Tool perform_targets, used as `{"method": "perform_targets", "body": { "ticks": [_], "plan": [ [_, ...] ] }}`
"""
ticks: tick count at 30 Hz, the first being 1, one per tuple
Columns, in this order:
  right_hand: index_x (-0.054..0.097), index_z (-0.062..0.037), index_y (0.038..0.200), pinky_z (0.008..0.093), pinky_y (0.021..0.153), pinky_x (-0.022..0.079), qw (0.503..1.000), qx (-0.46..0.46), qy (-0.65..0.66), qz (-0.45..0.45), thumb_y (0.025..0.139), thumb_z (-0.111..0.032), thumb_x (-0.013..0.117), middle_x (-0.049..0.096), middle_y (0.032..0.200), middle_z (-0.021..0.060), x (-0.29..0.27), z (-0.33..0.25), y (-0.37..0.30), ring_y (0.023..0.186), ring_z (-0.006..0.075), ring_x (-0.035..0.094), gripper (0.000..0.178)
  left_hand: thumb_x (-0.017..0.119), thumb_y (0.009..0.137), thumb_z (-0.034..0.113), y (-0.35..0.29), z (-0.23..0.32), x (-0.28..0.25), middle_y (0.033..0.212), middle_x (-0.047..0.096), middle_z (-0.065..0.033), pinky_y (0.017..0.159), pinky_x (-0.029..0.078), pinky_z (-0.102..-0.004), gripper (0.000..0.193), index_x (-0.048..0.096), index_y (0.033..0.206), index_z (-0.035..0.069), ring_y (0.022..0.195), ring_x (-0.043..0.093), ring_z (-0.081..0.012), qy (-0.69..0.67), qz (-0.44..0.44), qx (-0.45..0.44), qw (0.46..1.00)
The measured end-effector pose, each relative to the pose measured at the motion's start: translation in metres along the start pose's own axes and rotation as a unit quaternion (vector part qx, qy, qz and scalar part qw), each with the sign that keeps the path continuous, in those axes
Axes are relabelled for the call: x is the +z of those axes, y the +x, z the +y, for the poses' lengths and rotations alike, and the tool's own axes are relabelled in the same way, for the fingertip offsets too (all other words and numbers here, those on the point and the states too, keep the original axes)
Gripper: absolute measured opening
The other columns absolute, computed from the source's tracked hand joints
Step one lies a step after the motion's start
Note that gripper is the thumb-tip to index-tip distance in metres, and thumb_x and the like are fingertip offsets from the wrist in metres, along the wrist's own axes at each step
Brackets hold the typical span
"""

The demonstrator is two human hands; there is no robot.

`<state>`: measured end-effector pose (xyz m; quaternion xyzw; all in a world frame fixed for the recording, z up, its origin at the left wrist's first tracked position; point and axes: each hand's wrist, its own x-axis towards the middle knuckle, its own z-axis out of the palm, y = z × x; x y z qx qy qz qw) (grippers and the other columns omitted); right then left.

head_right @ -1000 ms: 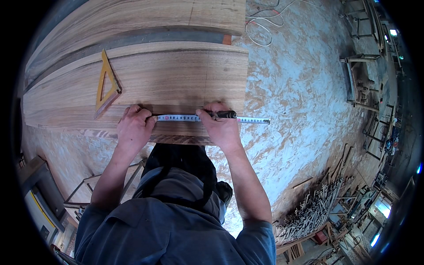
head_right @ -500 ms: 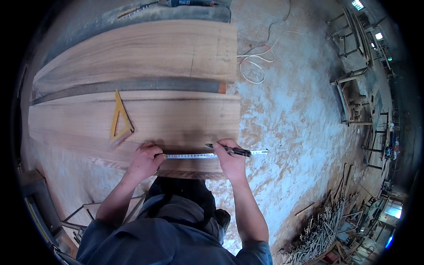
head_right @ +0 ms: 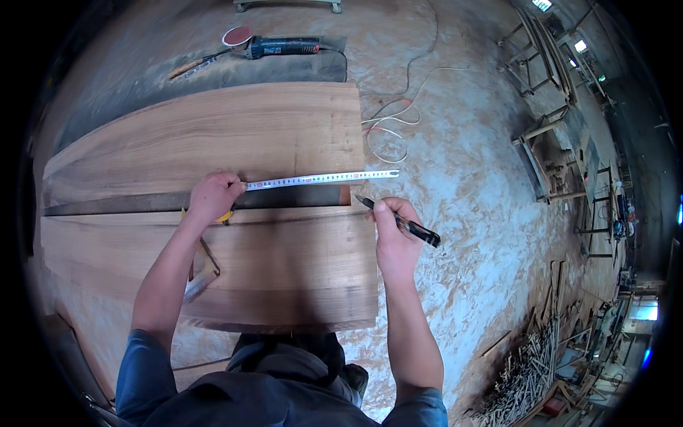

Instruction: The person measures and marks several large wooden planks using a tape measure, a speed square, and a marker. They repeatedly measure lengths and draw straight lines across the planks to prepare them for cutting.

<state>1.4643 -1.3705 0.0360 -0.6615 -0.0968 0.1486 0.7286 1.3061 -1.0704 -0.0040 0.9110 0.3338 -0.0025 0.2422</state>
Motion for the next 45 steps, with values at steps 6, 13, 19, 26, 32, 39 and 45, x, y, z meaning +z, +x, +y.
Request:
{"method": "perform_targets", "body": {
  "ticks": [6,13,19,26,32,39,45],
  "plan": [
    [0.065,0.0016,0.098,0.0275,0.075,0.051,0.999,0.029,-0.021,-0.019,0.098,-0.014,0.067,0.067,0.081,0.0062,0.035,0.030,0.053,0.076,0.0130,0.063,0.016,0.066,0.091,0.033,0.043,-0.003,0.022,0.103,0.067,-0.0127,0.088,0.053,-0.0454,0.024,0.074,0.090,0.011,0.104,0.064,-0.0329,0.048,-0.016,-0.020,0.999],
    [0.066,-0.0009,0.093,0.0214,0.062,0.044,0.994,0.091,0.028,-0.048,0.097,-0.015,0.069,0.063,0.074,0.0001,0.067,0.075,0.097,0.066,0.0051,0.054,0.015,0.068,0.089,0.032,0.047,0.000,0.024,0.098,0.066,-0.0143,0.087,0.053,-0.0460,0.022,0.074,0.087,0.011,0.103,0.063,-0.0355,0.052,0.005,-0.020,0.998],
    [0.066,-0.0007,0.095,0.0236,0.064,0.048,0.992,0.114,0.029,-0.035,0.095,-0.017,0.071,0.063,0.075,0.0021,0.073,0.087,0.122,0.067,0.0083,0.057,0.017,0.068,0.089,0.030,0.044,0.011,0.027,0.096,0.067,-0.0148,0.088,0.052,-0.0460,0.022,0.074,0.087,0.009,0.103,0.063,-0.0362,0.049,0.018,-0.003,0.999],
    [0.065,-0.0026,0.092,0.0254,0.064,0.053,0.986,0.152,-0.005,-0.070,0.094,-0.016,0.073,0.062,0.077,0.0014,0.072,0.105,0.129,0.067,0.0077,0.058,0.016,0.068,0.089,0.030,0.047,0.019,0.034,0.095,0.067,-0.0142,0.086,0.052,-0.0471,0.022,0.073,0.086,0.008,0.100,0.064,-0.0365,0.050,0.017,0.004,0.999],
    [0.068,-0.0021,0.089,0.0238,0.058,0.043,0.983,0.162,-0.017,-0.080,0.091,-0.017,0.075,0.061,0.071,0.0001,0.078,0.108,0.130,0.063,0.0067,0.054,0.017,0.069,0.088,0.029,0.048,0.018,0.035,0.093,0.066,-0.0147,0.084,0.053,-0.0474,0.022,0.072,0.085,0.007,0.099,0.064,-0.0367,0.049,0.021,0.005,0.999],
    [0.068,-0.0017,0.089,0.0235,0.056,0.041,0.981,0.172,-0.020,-0.092,0.092,-0.019,0.074,0.060,0.068,-0.0003,0.078,0.110,0.132,0.061,0.0063,0.053,0.018,0.069,0.088,0.029,0.049,0.021,0.033,0.092,0.066,-0.0146,0.083,0.053,-0.0474,0.022,0.073,0.084,0.008,0.099,0.064,-0.0365,0.042,0.012,-0.008,0.999],
    [0.068,-0.0011,0.088,0.0232,0.054,0.039,0.979,0.166,-0.038,-0.111,0.093,-0.018,0.073,0.059,0.067,-0.0010,0.081,0.110,0.133,0.060,0.0056,0.051,0.019,0.069,0.089,0.029,0.049,0.023,0.032,0.095,0.066,-0.0139,0.085,0.053,-0.0471,0.022,0.073,0.086,0.008,0.102,0.063,-0.0354,0.050,0.002,-0.022,0.998]
  ]
}}
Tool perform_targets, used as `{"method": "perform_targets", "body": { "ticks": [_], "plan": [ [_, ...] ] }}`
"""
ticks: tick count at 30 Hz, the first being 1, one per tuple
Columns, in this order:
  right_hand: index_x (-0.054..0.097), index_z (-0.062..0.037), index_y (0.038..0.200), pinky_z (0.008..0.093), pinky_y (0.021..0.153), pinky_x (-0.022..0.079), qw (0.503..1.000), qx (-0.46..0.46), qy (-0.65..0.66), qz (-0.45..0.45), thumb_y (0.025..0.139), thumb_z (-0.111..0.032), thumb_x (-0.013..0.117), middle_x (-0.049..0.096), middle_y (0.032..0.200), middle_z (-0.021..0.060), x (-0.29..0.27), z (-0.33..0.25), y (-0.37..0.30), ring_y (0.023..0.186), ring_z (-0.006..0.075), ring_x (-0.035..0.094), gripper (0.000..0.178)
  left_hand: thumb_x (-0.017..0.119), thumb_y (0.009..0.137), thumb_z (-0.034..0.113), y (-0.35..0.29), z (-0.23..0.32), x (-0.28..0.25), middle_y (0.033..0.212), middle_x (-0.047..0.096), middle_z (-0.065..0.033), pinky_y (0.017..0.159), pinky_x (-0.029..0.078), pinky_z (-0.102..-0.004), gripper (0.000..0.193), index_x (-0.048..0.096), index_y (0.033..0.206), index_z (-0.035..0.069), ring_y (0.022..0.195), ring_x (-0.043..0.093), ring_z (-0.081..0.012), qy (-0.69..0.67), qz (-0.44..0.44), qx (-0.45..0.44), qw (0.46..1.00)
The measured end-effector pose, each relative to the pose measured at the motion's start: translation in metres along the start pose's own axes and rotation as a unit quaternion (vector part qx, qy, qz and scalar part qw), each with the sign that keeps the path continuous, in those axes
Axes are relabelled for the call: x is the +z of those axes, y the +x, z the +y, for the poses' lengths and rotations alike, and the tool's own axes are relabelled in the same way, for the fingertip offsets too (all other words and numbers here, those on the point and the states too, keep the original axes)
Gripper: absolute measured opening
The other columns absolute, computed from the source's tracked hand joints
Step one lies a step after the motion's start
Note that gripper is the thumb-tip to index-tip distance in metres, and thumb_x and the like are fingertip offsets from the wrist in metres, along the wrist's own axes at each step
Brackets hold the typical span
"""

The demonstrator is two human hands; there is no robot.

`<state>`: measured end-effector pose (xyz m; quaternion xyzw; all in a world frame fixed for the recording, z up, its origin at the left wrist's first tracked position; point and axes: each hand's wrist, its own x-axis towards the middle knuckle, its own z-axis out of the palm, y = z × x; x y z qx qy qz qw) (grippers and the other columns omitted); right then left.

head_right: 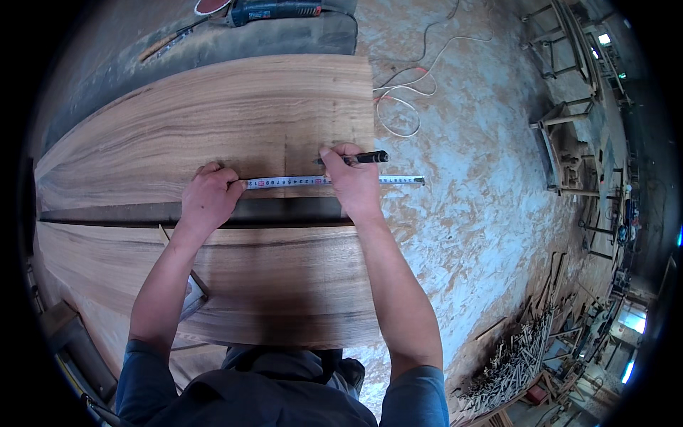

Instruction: The person measures and marks several large wooden planks using a tape measure, a speed square, and a marker. They repeatedly measure lengths and draw straight lines across the planks to prepare them for cutting.

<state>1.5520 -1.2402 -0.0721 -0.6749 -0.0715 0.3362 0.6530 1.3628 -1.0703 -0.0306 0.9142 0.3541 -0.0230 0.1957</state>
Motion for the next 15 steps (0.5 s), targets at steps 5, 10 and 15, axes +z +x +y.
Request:
{"method": "perform_targets", "body": {
  "ticks": [5,10,15],
  "plan": [
    [0.068,-0.0017,0.086,0.0231,0.053,0.038,1.000,0.007,0.001,-0.007,0.093,-0.018,0.073,0.059,0.066,-0.0014,0.0005,-0.0002,0.0000,0.059,0.0050,0.049,0.019,0.069,0.090,0.029,0.0000,0.0008,-0.0005,0.096,0.066,-0.0135,0.086,0.053,-0.0467,0.022,0.074,0.088,0.008,0.103,0.063,-0.0350,0.004,-0.001,-0.002,1.000],
    [0.067,-0.0018,0.085,0.0232,0.053,0.037,1.000,0.005,-0.007,-0.009,0.093,-0.018,0.072,0.058,0.065,-0.0013,0.0005,0.0006,0.0007,0.058,0.0049,0.049,0.019,0.070,0.089,0.028,-0.0004,0.0004,0.0008,0.095,0.067,-0.0136,0.085,0.053,-0.0465,0.021,0.073,0.087,0.008,0.102,0.063,-0.0351,0.005,0.009,0.001,1.000],
    [0.067,-0.0016,0.085,0.0232,0.053,0.037,1.000,0.001,-0.010,-0.010,0.093,-0.017,0.072,0.058,0.065,-0.0015,0.0007,0.0010,0.0011,0.058,0.0050,0.048,0.018,0.071,0.087,0.027,-0.0006,0.0000,0.0020,0.093,0.067,-0.0133,0.084,0.053,-0.0462,0.020,0.073,0.085,0.007,0.100,0.064,-0.0354,-0.003,0.019,0.004,1.000]
  ]
}}
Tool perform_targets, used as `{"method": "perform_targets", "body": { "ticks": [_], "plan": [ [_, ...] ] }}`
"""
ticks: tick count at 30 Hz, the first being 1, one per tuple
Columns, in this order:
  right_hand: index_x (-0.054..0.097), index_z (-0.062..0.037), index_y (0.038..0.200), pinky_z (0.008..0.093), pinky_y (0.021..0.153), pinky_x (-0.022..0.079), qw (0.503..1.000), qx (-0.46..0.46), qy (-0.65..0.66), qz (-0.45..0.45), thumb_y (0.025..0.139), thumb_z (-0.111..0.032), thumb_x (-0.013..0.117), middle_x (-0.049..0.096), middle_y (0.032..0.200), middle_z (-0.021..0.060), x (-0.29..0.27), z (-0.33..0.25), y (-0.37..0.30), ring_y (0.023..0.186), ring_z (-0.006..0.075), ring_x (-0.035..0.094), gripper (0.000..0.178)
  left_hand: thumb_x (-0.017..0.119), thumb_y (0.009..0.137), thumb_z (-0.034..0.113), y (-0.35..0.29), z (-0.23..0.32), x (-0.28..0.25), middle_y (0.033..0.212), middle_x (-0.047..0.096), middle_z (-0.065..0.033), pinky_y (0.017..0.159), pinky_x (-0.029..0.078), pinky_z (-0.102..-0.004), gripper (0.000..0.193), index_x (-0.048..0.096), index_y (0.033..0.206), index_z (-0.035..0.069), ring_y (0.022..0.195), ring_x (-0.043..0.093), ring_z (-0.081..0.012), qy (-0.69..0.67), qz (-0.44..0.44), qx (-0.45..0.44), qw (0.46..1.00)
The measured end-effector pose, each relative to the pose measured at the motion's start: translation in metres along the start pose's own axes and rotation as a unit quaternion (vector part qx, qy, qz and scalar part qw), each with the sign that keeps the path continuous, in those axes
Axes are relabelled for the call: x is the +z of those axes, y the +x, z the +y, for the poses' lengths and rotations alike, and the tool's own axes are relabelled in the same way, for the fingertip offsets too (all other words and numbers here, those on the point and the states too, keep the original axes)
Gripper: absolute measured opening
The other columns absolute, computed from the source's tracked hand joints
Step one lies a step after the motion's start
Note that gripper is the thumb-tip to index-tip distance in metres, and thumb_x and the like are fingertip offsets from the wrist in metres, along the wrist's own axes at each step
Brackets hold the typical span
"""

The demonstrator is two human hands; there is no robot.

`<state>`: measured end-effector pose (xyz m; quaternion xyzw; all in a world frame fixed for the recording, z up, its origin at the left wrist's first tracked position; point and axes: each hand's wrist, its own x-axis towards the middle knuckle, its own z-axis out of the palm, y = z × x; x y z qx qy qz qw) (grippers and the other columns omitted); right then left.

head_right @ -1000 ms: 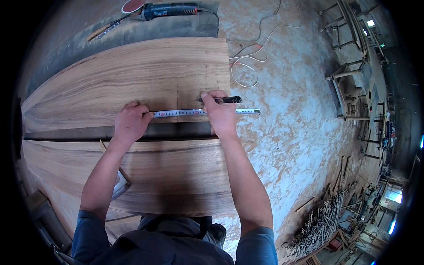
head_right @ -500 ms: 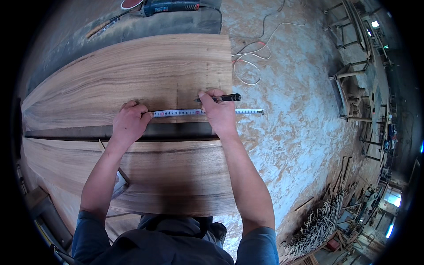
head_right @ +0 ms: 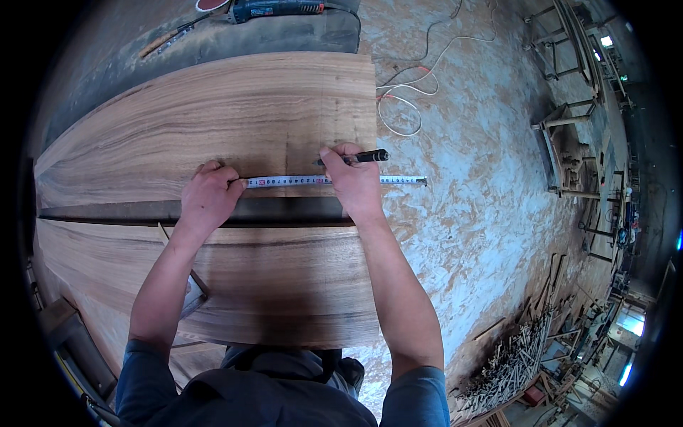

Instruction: The person measures and marks several large wooden planks using a tape measure, a speed square, and a marker. They repeatedly measure lengths and draw straight lines across the planks to prepare them for cutting.

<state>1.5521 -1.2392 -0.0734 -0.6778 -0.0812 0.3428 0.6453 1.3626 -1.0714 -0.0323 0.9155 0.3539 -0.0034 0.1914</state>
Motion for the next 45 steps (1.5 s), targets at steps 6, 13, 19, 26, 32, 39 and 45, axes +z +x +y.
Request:
{"method": "perform_targets", "body": {
  "ticks": [6,13,19,26,32,39,45],
  "plan": [
    [0.067,-0.0014,0.083,0.0236,0.053,0.037,1.000,0.002,-0.023,0.010,0.093,-0.016,0.072,0.058,0.065,-0.0014,0.003,-0.002,-0.002,0.059,0.0050,0.048,0.018,0.070,0.088,0.027,0.000,0.001,-0.001,0.094,0.066,-0.0128,0.084,0.053,-0.0465,0.020,0.073,0.086,0.008,0.101,0.063,-0.0351,0.002,-0.003,-0.005,1.000],
    [0.068,-0.0021,0.080,0.0237,0.053,0.037,1.000,0.000,-0.008,0.008,0.093,-0.017,0.072,0.058,0.064,-0.0021,0.002,-0.001,-0.001,0.058,0.0050,0.047,0.020,0.068,0.089,0.030,0.001,0.002,-0.004,0.099,0.066,-0.0128,0.087,0.052,-0.0468,0.023,0.073,0.088,0.008,0.106,0.062,-0.0344,0.007,-0.026,-0.021,0.999],
    [0.068,-0.0022,0.081,0.0240,0.054,0.038,0.999,0.013,-0.029,0.014,0.092,-0.018,0.073,0.059,0.065,-0.0018,0.003,-0.004,-0.003,0.059,0.0055,0.048,0.020,0.068,0.090,0.030,0.001,0.001,-0.003,0.100,0.067,-0.0124,0.087,0.052,-0.0461,0.023,0.074,0.089,0.007,0.106,0.062,-0.0341,0.008,-0.034,-0.024,0.999],
    [0.070,-0.0006,0.085,0.0245,0.059,0.043,0.996,0.032,-0.089,0.005,0.091,-0.019,0.074,0.062,0.069,0.0000,0.006,-0.013,-0.007,0.063,0.0070,0.054,0.020,0.069,0.089,0.028,0.001,-0.001,-0.002,0.100,0.067,-0.0126,0.086,0.052,-0.0457,0.021,0.074,0.088,0.008,0.106,0.063,-0.0341,0.007,-0.020,-0.015,1.000],
    [0.072,-0.0003,0.085,0.0247,0.056,0.042,0.995,0.022,-0.100,-0.010,0.090,-0.017,0.075,0.061,0.065,-0.0014,0.009,-0.006,-0.007,0.061,0.0058,0.052,0.018,0.069,0.088,0.028,0.001,-0.001,-0.001,0.099,0.067,-0.0131,0.086,0.053,-0.0458,0.021,0.074,0.089,0.007,0.105,0.063,-0.0348,0.007,-0.015,-0.008,1.000],
    [0.072,0.0002,0.084,0.0256,0.052,0.040,0.995,0.025,-0.092,-0.018,0.090,-0.016,0.075,0.059,0.062,-0.0016,0.009,-0.005,-0.008,0.058,0.0057,0.051,0.017,0.068,0.090,0.029,0.002,0.003,-0.007,0.104,0.066,-0.0124,0.089,0.054,-0.0455,0.021,0.074,0.092,0.009,0.110,0.062,-0.0331,0.017,-0.050,-0.024,0.998],
    [0.070,0.0015,0.089,0.0236,0.057,0.045,0.993,0.047,-0.109,-0.026,0.090,-0.014,0.076,0.062,0.070,0.0002,0.010,-0.013,-0.010,0.064,0.0073,0.057,0.016,0.069,0.089,0.028,0.000,0.000,-0.003,0.098,0.066,-0.0130,0.087,0.052,-0.0463,0.021,0.073,0.088,0.007,0.105,0.062,-0.0349,0.004,-0.023,-0.015,1.000]
  ]
}}
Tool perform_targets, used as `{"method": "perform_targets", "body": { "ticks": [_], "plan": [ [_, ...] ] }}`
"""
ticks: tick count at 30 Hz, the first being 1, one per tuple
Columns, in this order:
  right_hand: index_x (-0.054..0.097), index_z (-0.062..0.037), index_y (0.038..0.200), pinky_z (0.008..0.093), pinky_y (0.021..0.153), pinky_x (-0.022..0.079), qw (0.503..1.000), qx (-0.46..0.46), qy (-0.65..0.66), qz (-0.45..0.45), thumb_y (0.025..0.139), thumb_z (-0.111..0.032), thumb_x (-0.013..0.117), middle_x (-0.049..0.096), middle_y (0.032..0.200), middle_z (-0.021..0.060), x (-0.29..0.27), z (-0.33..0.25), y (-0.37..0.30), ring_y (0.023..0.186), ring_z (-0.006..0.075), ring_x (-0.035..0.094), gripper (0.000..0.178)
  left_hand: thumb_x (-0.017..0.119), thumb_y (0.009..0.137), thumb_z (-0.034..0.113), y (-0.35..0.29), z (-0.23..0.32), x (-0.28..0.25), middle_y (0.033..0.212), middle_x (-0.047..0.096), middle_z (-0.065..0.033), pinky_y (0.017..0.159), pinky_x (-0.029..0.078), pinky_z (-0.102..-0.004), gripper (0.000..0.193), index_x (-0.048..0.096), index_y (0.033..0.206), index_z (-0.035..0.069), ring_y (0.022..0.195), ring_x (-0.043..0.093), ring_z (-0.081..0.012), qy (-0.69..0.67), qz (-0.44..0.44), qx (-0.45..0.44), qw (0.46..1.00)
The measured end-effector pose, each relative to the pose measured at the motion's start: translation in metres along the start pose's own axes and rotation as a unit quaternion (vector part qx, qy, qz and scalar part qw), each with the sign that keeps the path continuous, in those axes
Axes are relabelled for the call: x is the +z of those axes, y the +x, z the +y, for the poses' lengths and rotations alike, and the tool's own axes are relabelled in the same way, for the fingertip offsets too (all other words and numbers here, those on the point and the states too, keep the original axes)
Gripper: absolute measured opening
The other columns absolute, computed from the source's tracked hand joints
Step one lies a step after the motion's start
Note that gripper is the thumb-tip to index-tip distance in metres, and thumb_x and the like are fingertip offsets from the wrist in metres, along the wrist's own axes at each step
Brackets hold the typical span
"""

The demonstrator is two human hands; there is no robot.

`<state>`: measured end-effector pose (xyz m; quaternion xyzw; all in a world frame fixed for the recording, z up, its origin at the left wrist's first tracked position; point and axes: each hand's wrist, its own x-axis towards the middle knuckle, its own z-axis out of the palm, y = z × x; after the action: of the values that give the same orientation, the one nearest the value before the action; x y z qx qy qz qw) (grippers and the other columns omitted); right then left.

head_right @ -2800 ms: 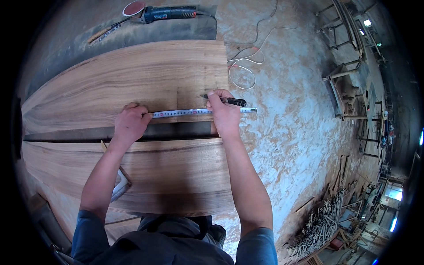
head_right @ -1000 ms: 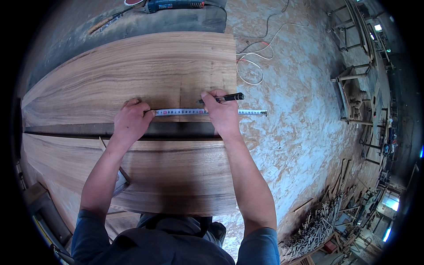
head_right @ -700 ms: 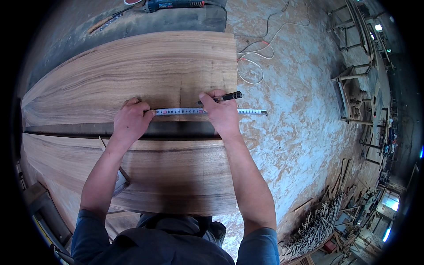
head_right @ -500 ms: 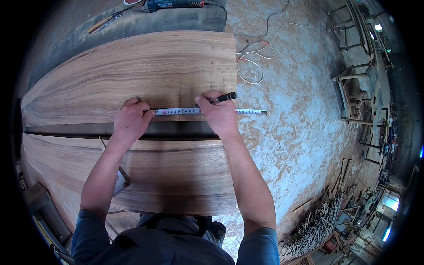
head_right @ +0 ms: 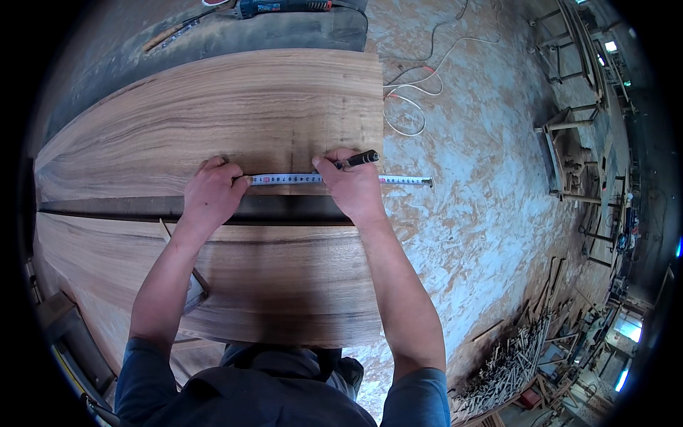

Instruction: The person measures and marks several large wooden planks using a tape measure, a speed square, and a marker. They repeatedly measure lengths and draw straight lines across the planks to prepare them for cutting.

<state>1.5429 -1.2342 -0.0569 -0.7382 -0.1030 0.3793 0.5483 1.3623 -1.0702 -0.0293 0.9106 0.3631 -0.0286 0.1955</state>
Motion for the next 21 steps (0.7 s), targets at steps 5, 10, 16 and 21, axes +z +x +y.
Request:
{"method": "perform_targets", "body": {
  "ticks": [5,10,16,21],
  "plan": [
    [0.070,0.0016,0.091,0.0225,0.060,0.048,1.000,0.007,-0.004,-0.006,0.090,-0.013,0.077,0.064,0.074,0.0009,-0.0005,0.0014,0.0011,0.068,0.0076,0.060,0.017,0.069,0.089,0.029,0.0013,-0.0001,-0.0012,0.100,0.066,-0.0129,0.087,0.052,-0.0464,0.022,0.073,0.089,0.007,0.107,0.062,-0.0347,-0.003,-0.012,-0.008,1.000],
    [0.070,0.0010,0.090,0.0221,0.058,0.046,1.000,0.011,-0.003,-0.005,0.089,-0.014,0.077,0.063,0.072,0.0006,0.0001,-0.0006,0.0000,0.066,0.0068,0.058,0.016,0.067,0.092,0.030,0.0021,0.0035,-0.0065,0.106,0.066,-0.0117,0.089,0.054,-0.0460,0.023,0.075,0.094,0.009,0.113,0.061,-0.0311,0.015,-0.045,-0.020,0.999],
    [0.070,0.0002,0.083,0.0261,0.052,0.041,1.000,-0.016,-0.004,0.005,0.090,-0.017,0.075,0.059,0.062,-0.0002,0.0027,0.0005,-0.0009,0.057,0.0067,0.051,0.019,0.069,0.089,0.029,0.0009,-0.0014,-0.0005,0.097,0.065,-0.0127,0.086,0.052,-0.0464,0.022,0.073,0.087,0.008,0.105,0.062,-0.0348,-0.003,-0.003,-0.001,1.000],
    [0.071,0.0004,0.083,0.0261,0.052,0.040,1.000,-0.022,0.001,0.009,0.090,-0.017,0.075,0.058,0.062,-0.0009,0.0022,0.0083,0.0028,0.057,0.0065,0.050,0.019,0.070,0.088,0.028,0.0003,-0.0008,0.0005,0.096,0.065,-0.0126,0.086,0.052,-0.0464,0.021,0.073,0.087,0.007,0.104,0.062,-0.0346,-0.003,0.007,0.003,1.000]
  ]
}}
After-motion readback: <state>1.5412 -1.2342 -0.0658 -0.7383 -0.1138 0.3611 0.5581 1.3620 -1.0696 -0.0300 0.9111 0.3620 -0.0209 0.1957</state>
